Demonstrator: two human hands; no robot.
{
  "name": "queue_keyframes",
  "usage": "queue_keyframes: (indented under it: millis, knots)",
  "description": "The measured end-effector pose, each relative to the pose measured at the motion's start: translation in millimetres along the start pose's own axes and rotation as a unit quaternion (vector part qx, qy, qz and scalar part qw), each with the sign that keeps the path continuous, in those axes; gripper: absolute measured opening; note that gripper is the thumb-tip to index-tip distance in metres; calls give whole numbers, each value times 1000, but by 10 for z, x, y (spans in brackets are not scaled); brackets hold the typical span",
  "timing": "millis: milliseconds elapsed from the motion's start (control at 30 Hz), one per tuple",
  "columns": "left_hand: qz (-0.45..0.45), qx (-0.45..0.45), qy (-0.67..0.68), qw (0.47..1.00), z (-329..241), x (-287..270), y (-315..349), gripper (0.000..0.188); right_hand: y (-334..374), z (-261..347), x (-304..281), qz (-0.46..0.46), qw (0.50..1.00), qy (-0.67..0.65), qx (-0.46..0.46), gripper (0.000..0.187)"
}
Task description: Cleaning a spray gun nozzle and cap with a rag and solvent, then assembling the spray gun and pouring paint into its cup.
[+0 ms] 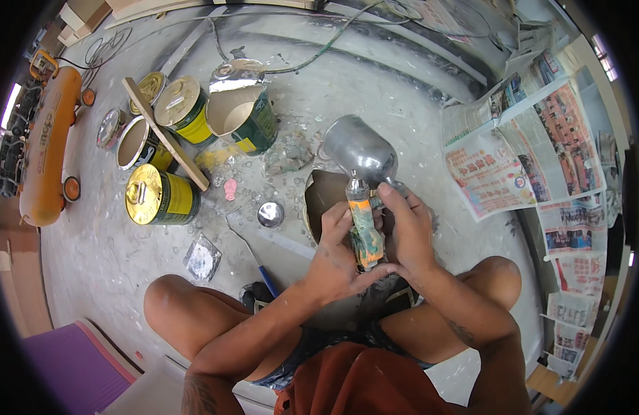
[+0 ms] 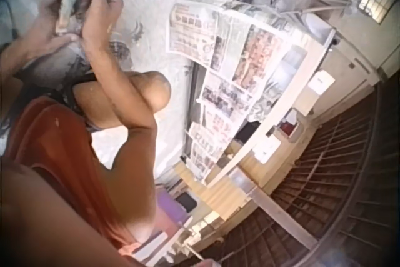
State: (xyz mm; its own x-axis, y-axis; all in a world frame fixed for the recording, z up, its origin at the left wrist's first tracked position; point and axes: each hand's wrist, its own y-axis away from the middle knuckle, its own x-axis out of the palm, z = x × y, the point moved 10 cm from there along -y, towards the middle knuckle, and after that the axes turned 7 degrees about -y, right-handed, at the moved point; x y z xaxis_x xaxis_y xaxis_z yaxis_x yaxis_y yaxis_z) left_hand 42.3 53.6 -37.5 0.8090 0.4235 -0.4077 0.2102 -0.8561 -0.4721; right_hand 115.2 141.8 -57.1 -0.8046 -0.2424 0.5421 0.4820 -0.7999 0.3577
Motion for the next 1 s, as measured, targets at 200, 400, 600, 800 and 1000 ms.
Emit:
queue_keyframes:
  millis: [200, 400, 600, 800, 1000]
  knots:
    - [-52, -151, 206, 966, 193, -1, -39, 104, -13, -161, -150, -62, 995, 55, 57, 24]
    - [-20, -318, 355, 879, 477, -52, -19, 82, -46, -5, 76, 85, 970, 226, 40, 30]
    - [-34, -296, 352, 887, 511, -210, -35, 87, 323, 921, 701, 134, 662, 574, -463, 18]
    - [17, -264, 298, 917, 395, -172, -65, 87, 164, 613, 674, 232, 672, 569, -414, 19]
    - [20, -254, 338, 906, 372, -18, 2, 90, 63, 538, 540, 173, 723, 567, -355, 13]
